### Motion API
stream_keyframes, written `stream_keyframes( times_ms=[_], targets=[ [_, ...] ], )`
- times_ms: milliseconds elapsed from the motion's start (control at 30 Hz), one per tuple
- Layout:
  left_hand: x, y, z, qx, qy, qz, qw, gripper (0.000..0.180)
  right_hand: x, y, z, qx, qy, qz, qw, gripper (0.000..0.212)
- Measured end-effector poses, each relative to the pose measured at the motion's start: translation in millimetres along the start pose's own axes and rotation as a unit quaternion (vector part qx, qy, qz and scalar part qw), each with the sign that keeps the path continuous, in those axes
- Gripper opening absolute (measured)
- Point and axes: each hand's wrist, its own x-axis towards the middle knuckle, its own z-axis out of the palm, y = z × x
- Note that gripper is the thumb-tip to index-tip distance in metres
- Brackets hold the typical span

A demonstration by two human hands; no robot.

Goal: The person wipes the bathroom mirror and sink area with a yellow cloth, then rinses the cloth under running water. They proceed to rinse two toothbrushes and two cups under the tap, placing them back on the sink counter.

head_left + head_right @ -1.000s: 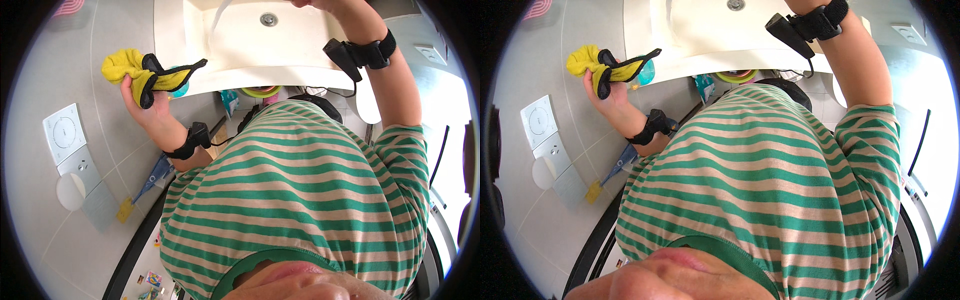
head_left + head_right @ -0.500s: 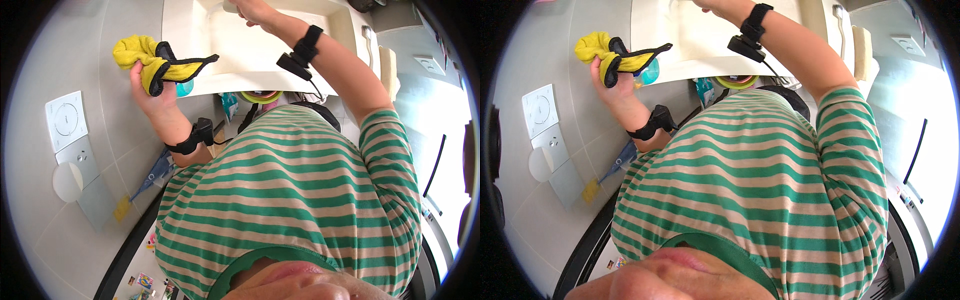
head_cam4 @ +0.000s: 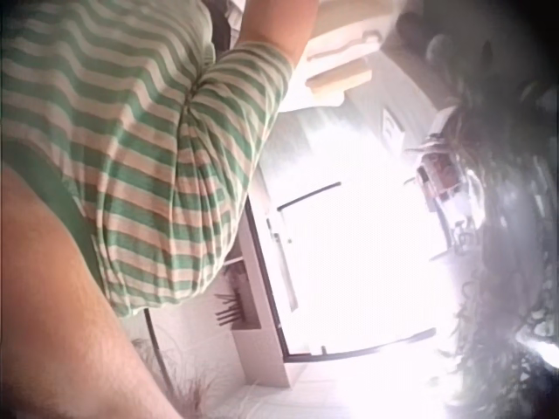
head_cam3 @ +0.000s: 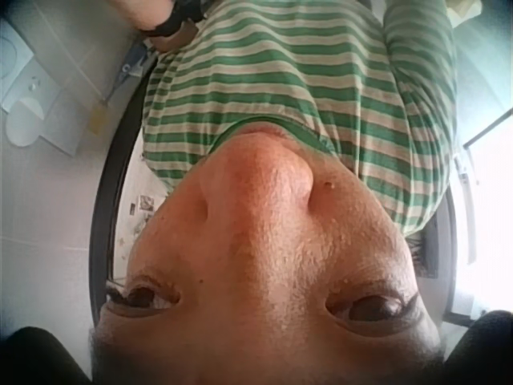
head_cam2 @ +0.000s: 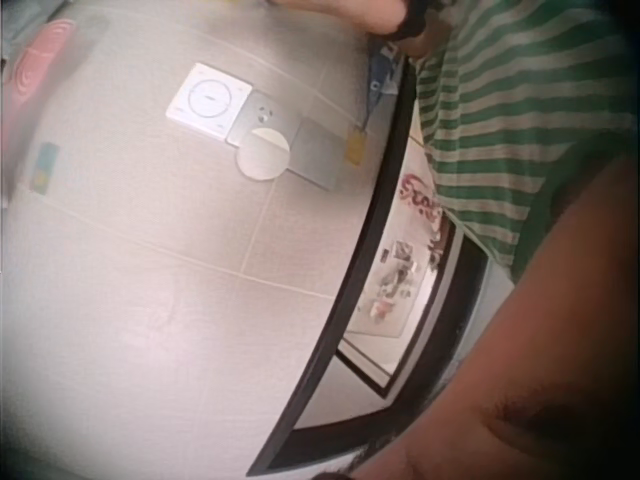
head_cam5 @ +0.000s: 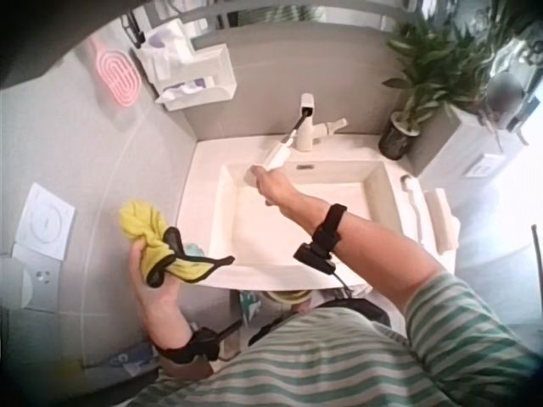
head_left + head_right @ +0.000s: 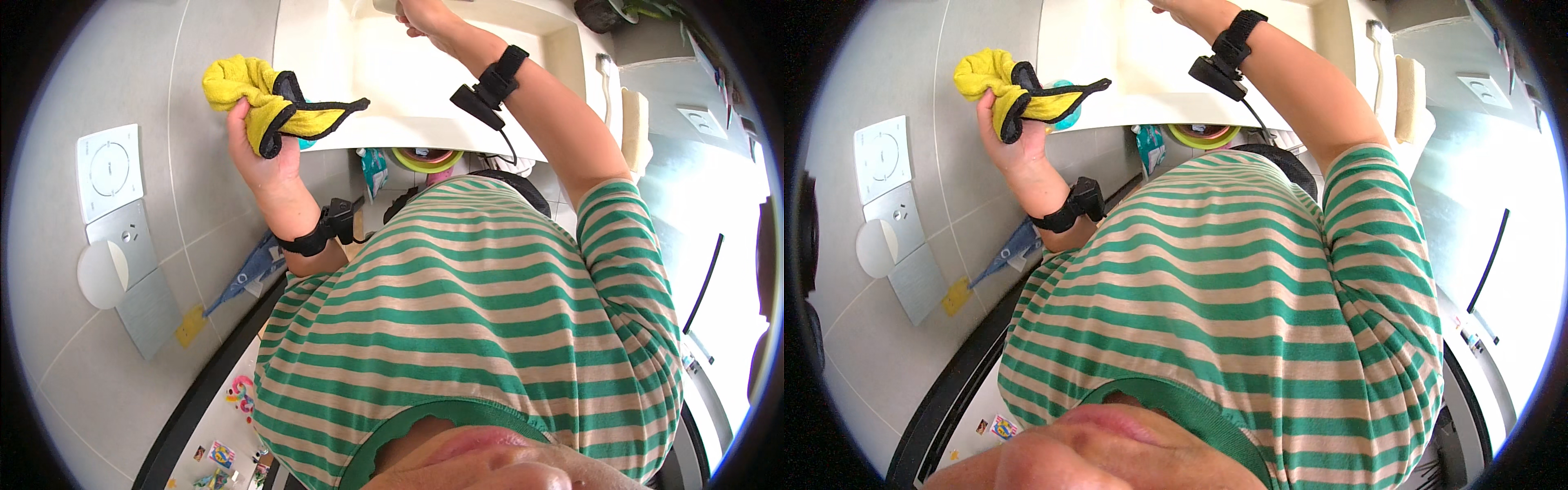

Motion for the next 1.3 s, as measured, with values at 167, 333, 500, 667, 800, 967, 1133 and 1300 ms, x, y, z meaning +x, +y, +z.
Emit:
stream_keyframes(
  times_ms=[167, 333, 500, 667, 800, 967, 1133, 1300],
  targets=[
    [11, 5, -4, -0.087, -0.082, -0.072, 0.990, 0.033, -22, -20, -13, 0.011, -0.027, 0.003, 1.000, 0.046],
    [13, 1, -5, -0.098, -0.078, -0.079, 0.989, 0.033, -21, -15, -48, -0.207, 0.022, -0.018, 0.978, 0.054],
    [14, -4, -7, -0.060, -0.065, -0.056, 0.995, 0.032, -36, -27, -113, -0.530, 0.169, -0.152, 0.817, 0.057],
    [19, -9, -14, -0.076, -0.023, -0.083, 0.993, 0.034, -55, -89, -157, -0.686, 0.201, -0.160, 0.681, 0.045],
    [17, -15, -18, 0.099, 0.012, -0.004, 0.995, 0.035, -59, -129, -168, -0.773, 0.168, -0.130, 0.598, 0.046],
    [13, -16, -19, 0.044, 0.025, -0.027, 0.998, 0.034, -52, -139, -186, -0.791, 0.135, -0.170, 0.571, 0.043],
    [17, -13, -17, -0.071, 0.009, -0.096, 0.993, 0.034, -36, -137, -195, -0.807, 0.138, -0.158, 0.551, 0.042],
    [19, -14, -21, -0.078, 0.006, -0.106, 0.991, 0.034, -42, -149, -184, -0.827, 0.129, -0.159, 0.524, 0.044]
  ],
)
